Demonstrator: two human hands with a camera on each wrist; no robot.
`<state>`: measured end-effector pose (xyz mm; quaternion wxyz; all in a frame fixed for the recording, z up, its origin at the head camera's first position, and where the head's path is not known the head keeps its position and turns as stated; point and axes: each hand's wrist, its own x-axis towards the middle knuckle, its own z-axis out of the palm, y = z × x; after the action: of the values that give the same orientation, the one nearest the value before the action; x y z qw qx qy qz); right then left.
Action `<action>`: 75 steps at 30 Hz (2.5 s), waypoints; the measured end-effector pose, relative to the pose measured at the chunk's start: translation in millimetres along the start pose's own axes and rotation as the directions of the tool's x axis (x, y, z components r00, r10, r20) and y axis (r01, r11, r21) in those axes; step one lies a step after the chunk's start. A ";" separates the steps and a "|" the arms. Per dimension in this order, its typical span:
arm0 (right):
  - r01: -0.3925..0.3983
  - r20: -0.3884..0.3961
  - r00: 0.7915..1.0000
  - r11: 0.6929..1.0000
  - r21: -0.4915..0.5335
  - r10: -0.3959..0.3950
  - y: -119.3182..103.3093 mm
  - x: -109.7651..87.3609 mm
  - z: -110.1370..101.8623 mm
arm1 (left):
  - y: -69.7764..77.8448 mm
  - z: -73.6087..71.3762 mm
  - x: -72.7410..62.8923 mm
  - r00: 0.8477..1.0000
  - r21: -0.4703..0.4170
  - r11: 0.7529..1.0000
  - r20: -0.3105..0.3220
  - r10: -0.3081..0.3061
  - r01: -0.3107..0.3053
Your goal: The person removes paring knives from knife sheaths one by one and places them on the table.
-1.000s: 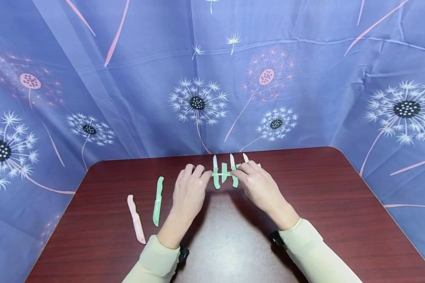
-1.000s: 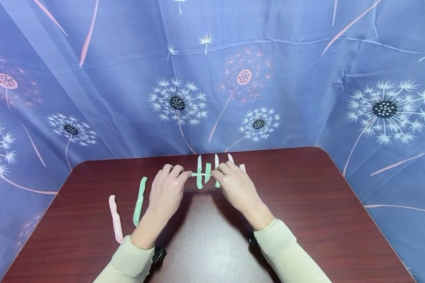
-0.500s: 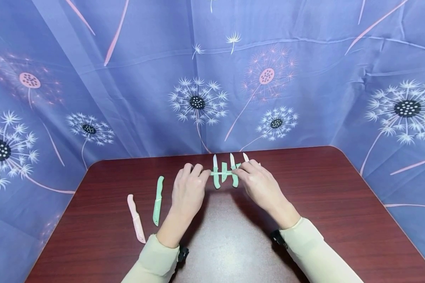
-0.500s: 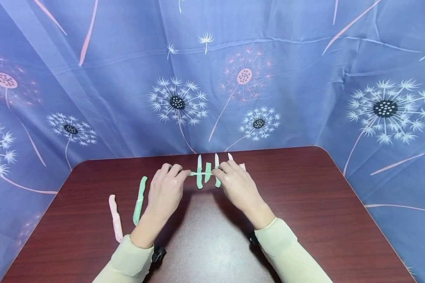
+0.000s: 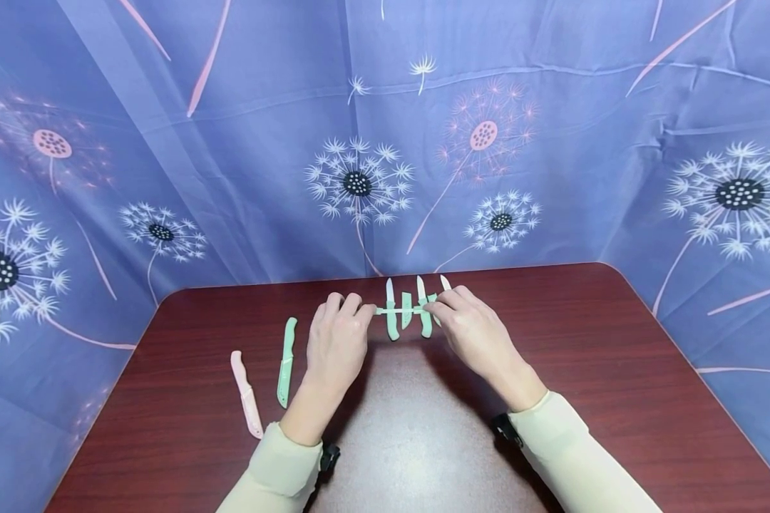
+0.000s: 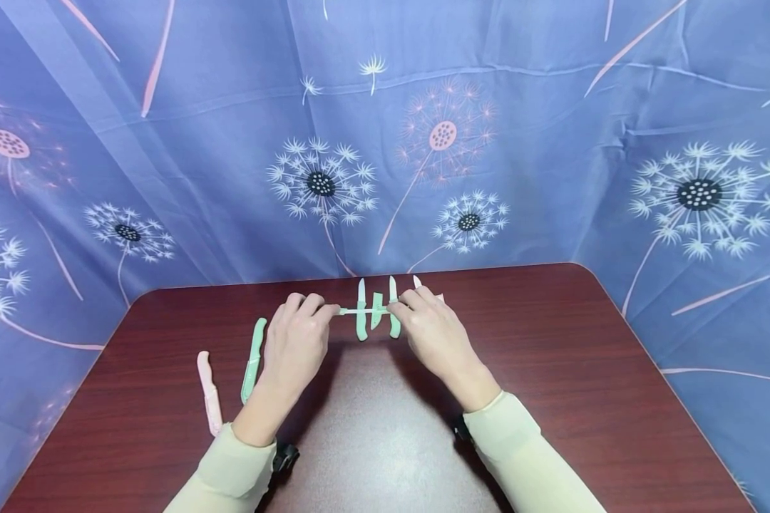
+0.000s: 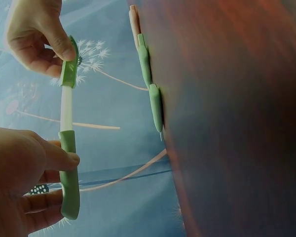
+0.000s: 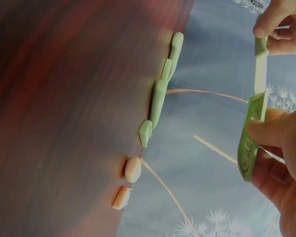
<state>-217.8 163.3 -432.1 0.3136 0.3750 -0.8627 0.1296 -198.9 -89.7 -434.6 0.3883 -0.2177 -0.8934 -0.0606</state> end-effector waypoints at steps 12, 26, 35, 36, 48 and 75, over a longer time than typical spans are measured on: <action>-0.019 0.002 1.000 1.000 0.014 0.019 1.9 -0.6 -1.3 | -3.3 0.1 0.4 1.000 0.002 1.000 -0.001 -0.027 0.027; -0.046 -0.003 0.999 0.999 0.012 0.047 2.7 -1.4 -2.2 | -6.2 -1.5 0.5 0.999 -0.012 0.999 -0.014 -0.045 0.044; -0.066 -0.013 0.998 0.998 0.024 0.066 2.1 -1.1 -3.4 | -7.9 -2.3 1.4 0.998 -0.021 0.998 -0.002 -0.062 0.062; -0.068 -0.013 0.998 0.997 0.027 0.069 2.3 -1.1 -3.3 | -8.1 -2.4 1.4 0.998 -0.021 0.998 -0.004 -0.066 0.066; -0.113 -0.013 0.993 0.991 0.068 0.114 2.6 -1.0 -2.2 | -10.9 -0.1 0.5 0.994 -0.041 0.994 -0.034 -0.101 0.099; -0.320 0.094 0.947 0.901 0.293 0.306 4.5 9.4 7.0 | -17.8 -10.4 0.4 0.900 -0.286 0.859 0.239 -0.365 0.424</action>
<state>-229.1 157.9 -431.4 0.2074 0.2784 -0.8882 0.3010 -200.0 -108.4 -426.1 0.2448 -0.0959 -0.9266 -0.2687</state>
